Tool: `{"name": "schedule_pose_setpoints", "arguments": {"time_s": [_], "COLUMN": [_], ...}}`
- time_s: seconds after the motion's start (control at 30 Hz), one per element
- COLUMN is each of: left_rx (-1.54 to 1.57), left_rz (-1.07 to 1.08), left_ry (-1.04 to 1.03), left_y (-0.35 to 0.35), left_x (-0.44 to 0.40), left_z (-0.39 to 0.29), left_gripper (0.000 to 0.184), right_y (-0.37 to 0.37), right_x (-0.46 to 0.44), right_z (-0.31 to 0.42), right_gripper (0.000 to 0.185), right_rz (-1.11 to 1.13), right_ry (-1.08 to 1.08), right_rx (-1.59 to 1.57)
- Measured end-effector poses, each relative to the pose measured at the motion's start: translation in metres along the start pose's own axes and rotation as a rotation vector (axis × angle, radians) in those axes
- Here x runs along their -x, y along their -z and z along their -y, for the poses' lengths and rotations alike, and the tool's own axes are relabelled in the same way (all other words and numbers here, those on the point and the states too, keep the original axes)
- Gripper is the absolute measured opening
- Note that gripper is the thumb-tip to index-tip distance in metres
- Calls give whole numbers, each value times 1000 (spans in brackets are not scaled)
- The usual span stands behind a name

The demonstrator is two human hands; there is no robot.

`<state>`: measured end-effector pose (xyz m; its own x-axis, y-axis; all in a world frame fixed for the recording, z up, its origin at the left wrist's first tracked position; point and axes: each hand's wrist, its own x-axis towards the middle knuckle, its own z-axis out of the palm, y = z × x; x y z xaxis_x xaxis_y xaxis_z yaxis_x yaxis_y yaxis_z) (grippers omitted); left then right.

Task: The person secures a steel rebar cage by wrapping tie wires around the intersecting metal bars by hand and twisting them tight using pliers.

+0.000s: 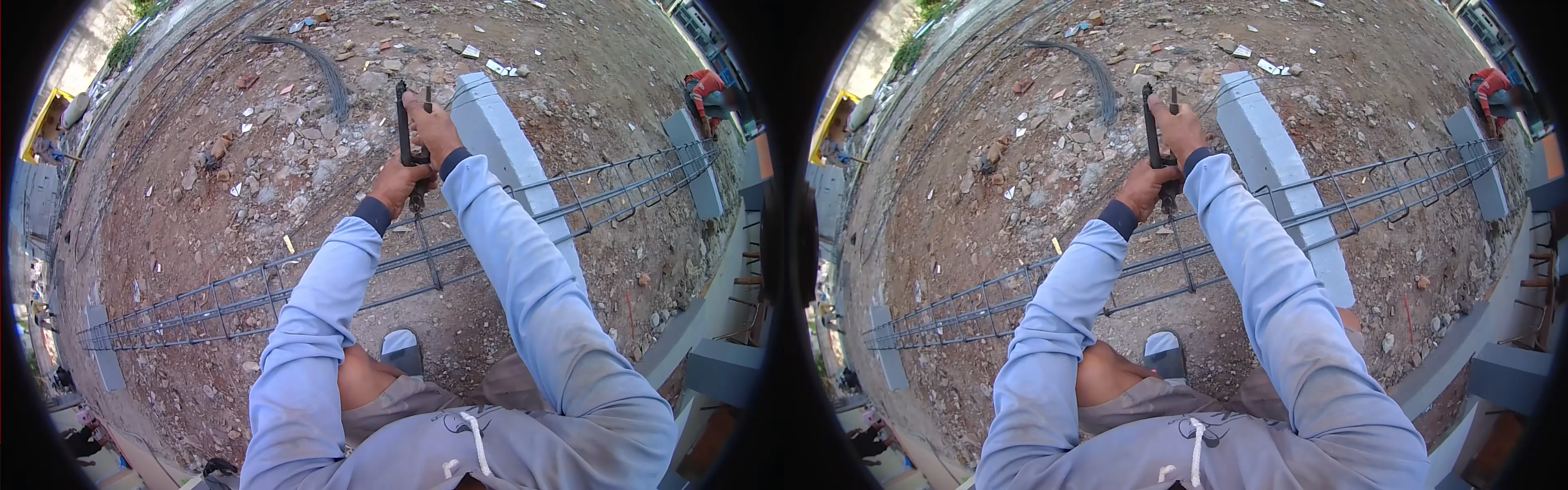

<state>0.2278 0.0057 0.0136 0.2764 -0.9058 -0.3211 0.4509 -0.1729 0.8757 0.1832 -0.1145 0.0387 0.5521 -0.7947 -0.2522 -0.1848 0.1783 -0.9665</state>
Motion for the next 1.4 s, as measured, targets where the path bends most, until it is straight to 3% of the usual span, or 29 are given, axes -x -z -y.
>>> {"name": "schedule_pose_setpoints", "arguments": {"time_s": [0.03,0.13,0.23,0.43,0.6,0.77,0.83,0.9,1.0,1.1,1.13,1.23,1.27,1.37,1.4], "left_rx": [-4,-2,3,71,19,-286,-210,-364,167,-112,-152,-127,-64,-93,-220], "left_rz": [-17,22,93,180,248,140,-55,-67,-128,93,162,350,337,284,238], "left_ry": [-13,31,102,117,118,140,134,-150,-257,-23,-17,82,55,60,177], "left_y": [-2,2,9,16,17,10,-1,-6,16,13,17,17,14,13,24], "left_x": [1,-1,-1,0,2,12,16,16,-4,15,17,23,26,25,13], "left_z": [1,1,-2,-7,-10,-27,-21,-7,42,-8,-13,-25,-26,-23,-16], "left_gripper": [22,20,18,18,28,50,61,56,46,40,36,38,38,40,44], "right_y": [1,14,22,7,-5,-22,-27,-30,-44,-15,-10,4,6,-2,-4], "right_x": [1,12,10,9,19,25,32,43,64,80,74,67,72,68,68], "right_z": [1,14,24,27,30,34,39,41,31,42,38,45,46,36,38], "right_gripper": [55,51,52,30,24,31,40,60,69,72,59,44,29,28,32], "right_rz": [7,485,819,710,452,180,-84,-364,-510,-95,-42,497,544,311,160], "right_ry": [-60,-222,-128,-172,-90,1,63,114,353,282,333,55,3,-3,-13], "right_rx": [-4,-409,-553,-573,-381,-174,42,261,443,318,364,-129,-282,-340,-205]}}
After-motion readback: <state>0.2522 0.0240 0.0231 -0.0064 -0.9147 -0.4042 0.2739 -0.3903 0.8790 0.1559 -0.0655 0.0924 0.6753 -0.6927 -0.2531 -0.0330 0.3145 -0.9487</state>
